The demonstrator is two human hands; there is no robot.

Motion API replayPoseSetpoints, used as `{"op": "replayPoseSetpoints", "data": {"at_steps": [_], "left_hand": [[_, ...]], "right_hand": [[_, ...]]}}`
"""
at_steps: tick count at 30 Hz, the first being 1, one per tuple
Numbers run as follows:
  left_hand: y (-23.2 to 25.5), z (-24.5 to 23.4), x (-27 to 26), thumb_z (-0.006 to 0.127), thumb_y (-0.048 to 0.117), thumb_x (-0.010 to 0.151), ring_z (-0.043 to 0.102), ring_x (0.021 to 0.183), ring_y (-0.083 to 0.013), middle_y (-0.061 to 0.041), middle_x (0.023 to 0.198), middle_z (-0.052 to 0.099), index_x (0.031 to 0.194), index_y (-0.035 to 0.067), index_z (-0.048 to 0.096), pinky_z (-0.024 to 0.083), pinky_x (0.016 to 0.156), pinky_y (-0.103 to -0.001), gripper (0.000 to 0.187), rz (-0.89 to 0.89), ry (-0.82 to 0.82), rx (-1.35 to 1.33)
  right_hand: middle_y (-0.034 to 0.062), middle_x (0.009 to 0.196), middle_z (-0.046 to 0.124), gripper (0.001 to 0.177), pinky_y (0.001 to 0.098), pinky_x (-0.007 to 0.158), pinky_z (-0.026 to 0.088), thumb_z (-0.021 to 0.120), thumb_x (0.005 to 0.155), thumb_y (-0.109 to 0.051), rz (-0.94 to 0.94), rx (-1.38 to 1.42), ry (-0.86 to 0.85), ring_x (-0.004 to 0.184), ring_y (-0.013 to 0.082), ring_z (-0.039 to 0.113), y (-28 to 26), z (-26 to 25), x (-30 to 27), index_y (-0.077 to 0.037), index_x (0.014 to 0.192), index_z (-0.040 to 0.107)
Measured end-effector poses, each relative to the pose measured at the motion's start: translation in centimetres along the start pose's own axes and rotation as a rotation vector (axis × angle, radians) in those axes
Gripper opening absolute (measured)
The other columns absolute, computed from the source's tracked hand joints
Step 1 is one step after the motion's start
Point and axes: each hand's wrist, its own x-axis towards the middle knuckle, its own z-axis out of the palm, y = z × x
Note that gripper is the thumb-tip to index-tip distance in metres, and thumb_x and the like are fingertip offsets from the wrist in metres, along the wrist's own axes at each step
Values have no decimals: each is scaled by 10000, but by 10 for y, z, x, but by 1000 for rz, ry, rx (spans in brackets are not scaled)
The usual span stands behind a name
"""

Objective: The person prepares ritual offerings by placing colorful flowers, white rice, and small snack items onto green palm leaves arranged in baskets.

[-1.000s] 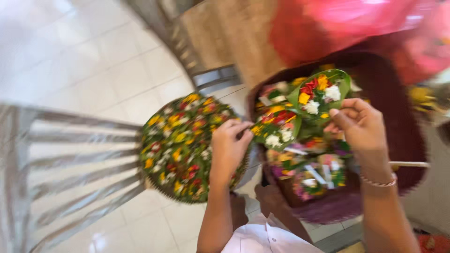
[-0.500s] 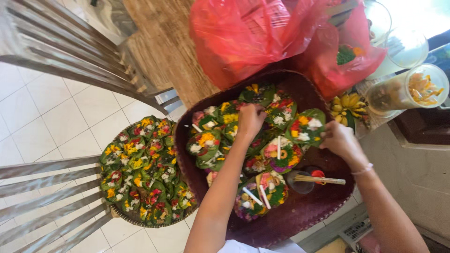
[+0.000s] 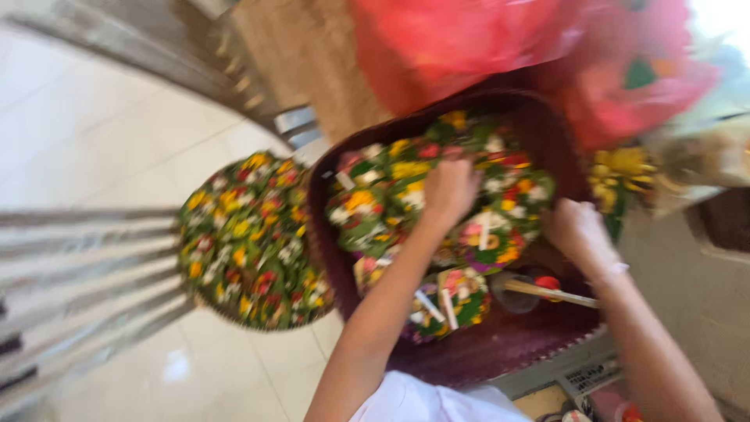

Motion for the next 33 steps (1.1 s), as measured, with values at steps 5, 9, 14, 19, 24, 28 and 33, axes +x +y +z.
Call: {"op": "replayPoseSetpoints", "data": {"at_steps": [5, 9, 14, 19, 24, 28, 33], "left_hand": [[13, -70, -71, 650, 326, 967, 724, 935, -342, -118, 1165, 739, 1240, 144, 720, 575, 772, -456, 335, 89, 193, -226], [-11, -145, -137, 638, 291, 999, 715, 735, -242, -76, 1162, 752, 1243, 139, 719, 593, 765, -362, 299, 13, 236, -524], [-114, -216, -196, 667, 168, 1023, 664, 711, -125, -56, 998, 781, 1202, 109, 748, 551, 661, -274, 205, -117, 605, -655], [-260, -229, -226, 641, 184, 1011, 628, 656, -67, -53, 921, 791, 1212, 71, 733, 516, 577, -250, 248, -458, 698, -781], [-394, -184, -231, 637, 191, 1013, 653, 686, -69, -51, 938, 779, 1200, 52, 727, 533, 583, -258, 249, -592, 655, -797], [-474, -140, -217, 629, 226, 997, 690, 701, -104, -33, 1010, 740, 1239, 73, 693, 548, 612, -290, 293, -833, 467, -810], [-539, -96, -206, 650, 259, 988, 664, 724, -135, -51, 1021, 754, 1276, 76, 688, 521, 635, -327, 343, -846, 408, -820]], "right_hand": [[230, 721, 683, 350, 522, 700, 573, 602, 1026, -288, -301, 111, -7, 725, 418, 705, -116, -140, -68, -11, 850, 724], [130, 665, 727, 236, 391, 577, 572, 629, 991, -251, -304, 378, -33, 607, 252, 750, -233, -195, -121, -55, 986, 760], [75, 677, 743, 236, 283, 489, 564, 636, 989, -229, -198, 769, -281, 579, 117, 726, -373, -161, -150, -51, 1049, 779], [90, 801, 759, 264, 239, 567, 576, 650, 983, -203, -184, 1091, -383, 624, 115, 702, -501, -36, -130, 26, 1059, 757], [75, 846, 751, 244, 265, 593, 544, 647, 983, -170, -126, 1121, -440, 657, 131, 725, -573, 125, -69, 29, 1100, 727], [83, 839, 744, 214, 309, 598, 564, 635, 992, -144, 188, 952, -371, 697, 147, 727, -600, 222, -10, 15, 1087, 742], [121, 845, 750, 178, 322, 583, 598, 687, 970, -130, 327, 1018, -319, 623, 163, 725, -619, 324, 61, 25, 1041, 738]]}}
